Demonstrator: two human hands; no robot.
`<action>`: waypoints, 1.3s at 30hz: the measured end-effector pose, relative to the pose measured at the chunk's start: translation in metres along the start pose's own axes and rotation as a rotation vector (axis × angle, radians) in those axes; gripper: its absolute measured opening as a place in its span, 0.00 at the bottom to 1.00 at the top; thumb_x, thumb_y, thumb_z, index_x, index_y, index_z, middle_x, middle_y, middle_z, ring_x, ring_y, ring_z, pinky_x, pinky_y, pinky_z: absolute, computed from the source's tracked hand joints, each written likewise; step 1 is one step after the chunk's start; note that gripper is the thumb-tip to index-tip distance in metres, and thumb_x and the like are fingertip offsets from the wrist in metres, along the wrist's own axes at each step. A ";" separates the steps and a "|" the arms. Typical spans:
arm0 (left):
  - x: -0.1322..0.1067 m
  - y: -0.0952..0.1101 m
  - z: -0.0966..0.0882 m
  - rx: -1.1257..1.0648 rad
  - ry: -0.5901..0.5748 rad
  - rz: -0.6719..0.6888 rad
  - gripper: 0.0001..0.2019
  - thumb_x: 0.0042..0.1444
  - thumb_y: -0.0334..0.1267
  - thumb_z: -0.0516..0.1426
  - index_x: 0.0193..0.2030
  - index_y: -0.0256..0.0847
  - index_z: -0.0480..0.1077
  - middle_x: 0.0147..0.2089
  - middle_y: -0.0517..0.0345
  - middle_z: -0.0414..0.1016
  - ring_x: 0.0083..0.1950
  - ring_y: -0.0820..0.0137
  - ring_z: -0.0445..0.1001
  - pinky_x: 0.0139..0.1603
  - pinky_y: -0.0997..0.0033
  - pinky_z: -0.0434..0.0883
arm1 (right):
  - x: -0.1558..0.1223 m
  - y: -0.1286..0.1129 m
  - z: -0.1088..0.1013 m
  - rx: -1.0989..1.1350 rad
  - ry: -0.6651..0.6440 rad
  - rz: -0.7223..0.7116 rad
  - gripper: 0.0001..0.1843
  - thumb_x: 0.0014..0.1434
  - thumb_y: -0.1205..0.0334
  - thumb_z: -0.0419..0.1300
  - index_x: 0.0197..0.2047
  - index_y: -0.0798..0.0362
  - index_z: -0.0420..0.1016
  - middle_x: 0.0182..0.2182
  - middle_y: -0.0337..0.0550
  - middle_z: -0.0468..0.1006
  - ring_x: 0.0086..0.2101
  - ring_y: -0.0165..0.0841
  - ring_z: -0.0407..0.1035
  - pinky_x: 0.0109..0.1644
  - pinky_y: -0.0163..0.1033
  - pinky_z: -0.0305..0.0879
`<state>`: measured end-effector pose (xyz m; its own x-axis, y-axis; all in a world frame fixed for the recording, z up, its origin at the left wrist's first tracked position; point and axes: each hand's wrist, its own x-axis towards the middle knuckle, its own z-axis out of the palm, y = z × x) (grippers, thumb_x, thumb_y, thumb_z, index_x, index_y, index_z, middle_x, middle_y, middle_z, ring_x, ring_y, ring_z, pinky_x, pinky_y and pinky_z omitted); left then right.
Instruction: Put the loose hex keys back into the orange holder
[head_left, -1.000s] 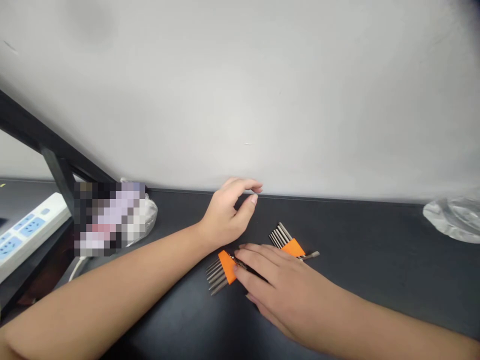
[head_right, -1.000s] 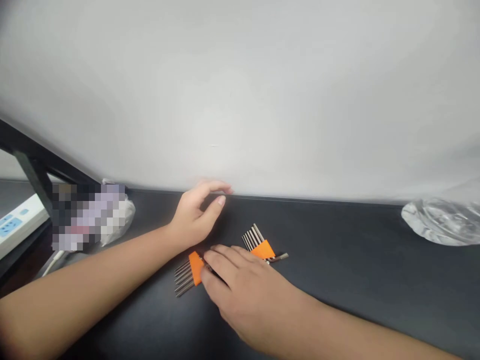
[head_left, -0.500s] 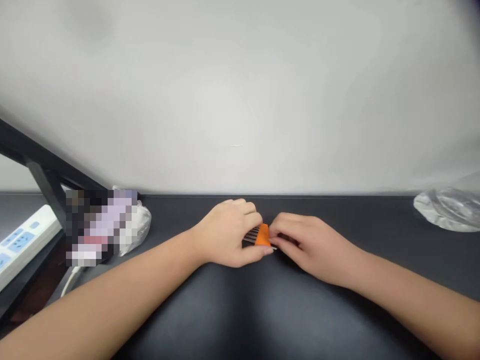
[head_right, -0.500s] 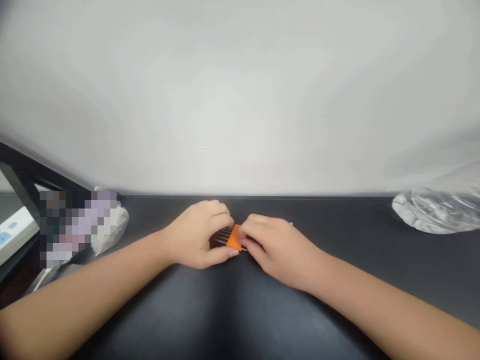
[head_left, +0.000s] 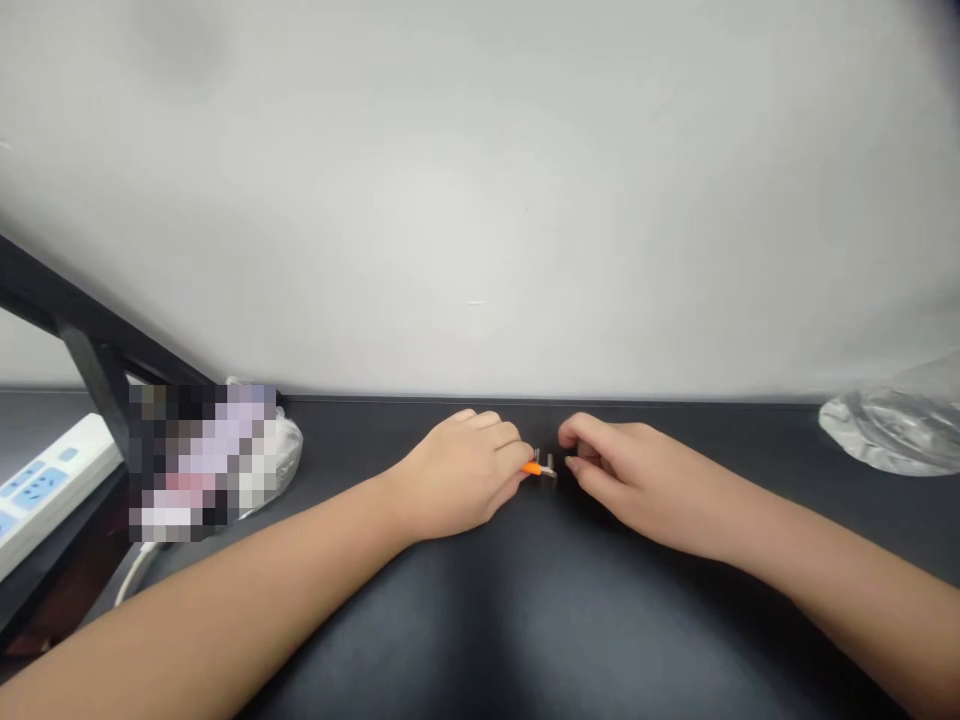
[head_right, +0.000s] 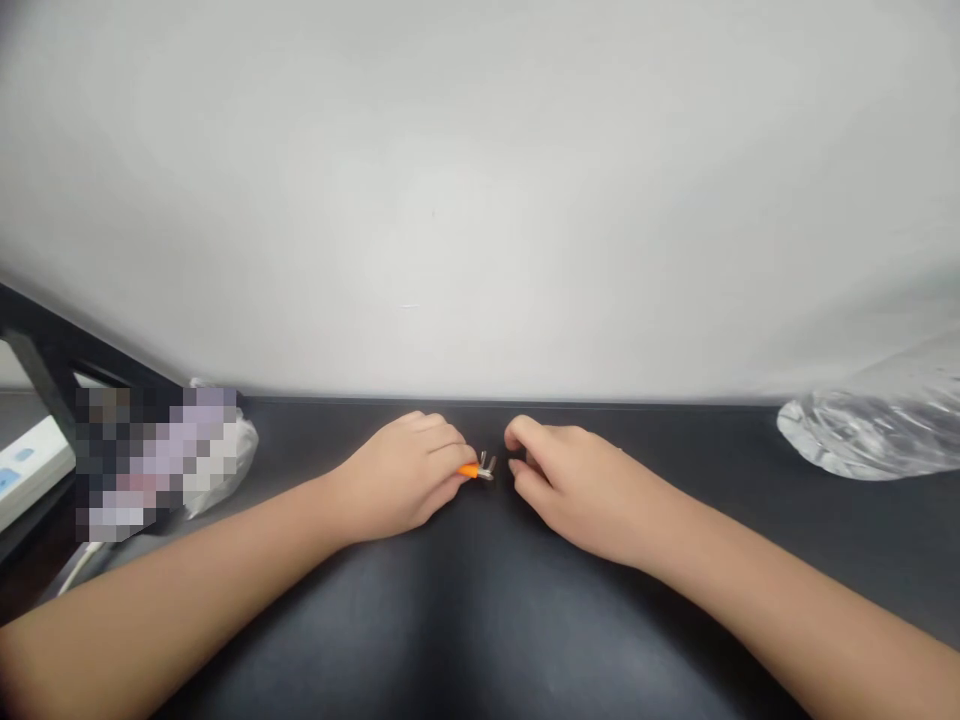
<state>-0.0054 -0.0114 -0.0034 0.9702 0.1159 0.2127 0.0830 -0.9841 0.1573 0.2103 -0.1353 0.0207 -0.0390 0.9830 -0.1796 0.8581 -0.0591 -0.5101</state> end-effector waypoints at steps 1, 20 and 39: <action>0.000 0.000 -0.001 -0.048 0.018 -0.023 0.11 0.72 0.38 0.49 0.48 0.38 0.71 0.45 0.52 0.76 0.46 0.63 0.73 0.47 0.62 0.68 | -0.001 0.002 -0.001 -0.076 0.040 -0.012 0.06 0.68 0.64 0.52 0.40 0.50 0.69 0.29 0.38 0.76 0.28 0.33 0.70 0.30 0.37 0.62; 0.007 -0.001 -0.013 -1.258 -0.108 -0.622 0.16 0.59 0.50 0.64 0.39 0.36 0.74 0.33 0.54 0.78 0.32 0.71 0.74 0.29 0.75 0.71 | 0.003 -0.018 0.037 1.138 -0.078 0.135 0.23 0.65 0.45 0.64 0.53 0.51 0.67 0.35 0.41 0.81 0.24 0.32 0.77 0.26 0.38 0.76; 0.008 -0.009 -0.011 -1.351 -0.123 -0.604 0.21 0.59 0.55 0.65 0.37 0.35 0.71 0.30 0.56 0.76 0.26 0.75 0.73 0.24 0.78 0.70 | -0.003 -0.014 0.014 0.955 -0.008 0.176 0.21 0.66 0.44 0.63 0.45 0.56 0.76 0.29 0.41 0.78 0.21 0.27 0.69 0.21 0.32 0.66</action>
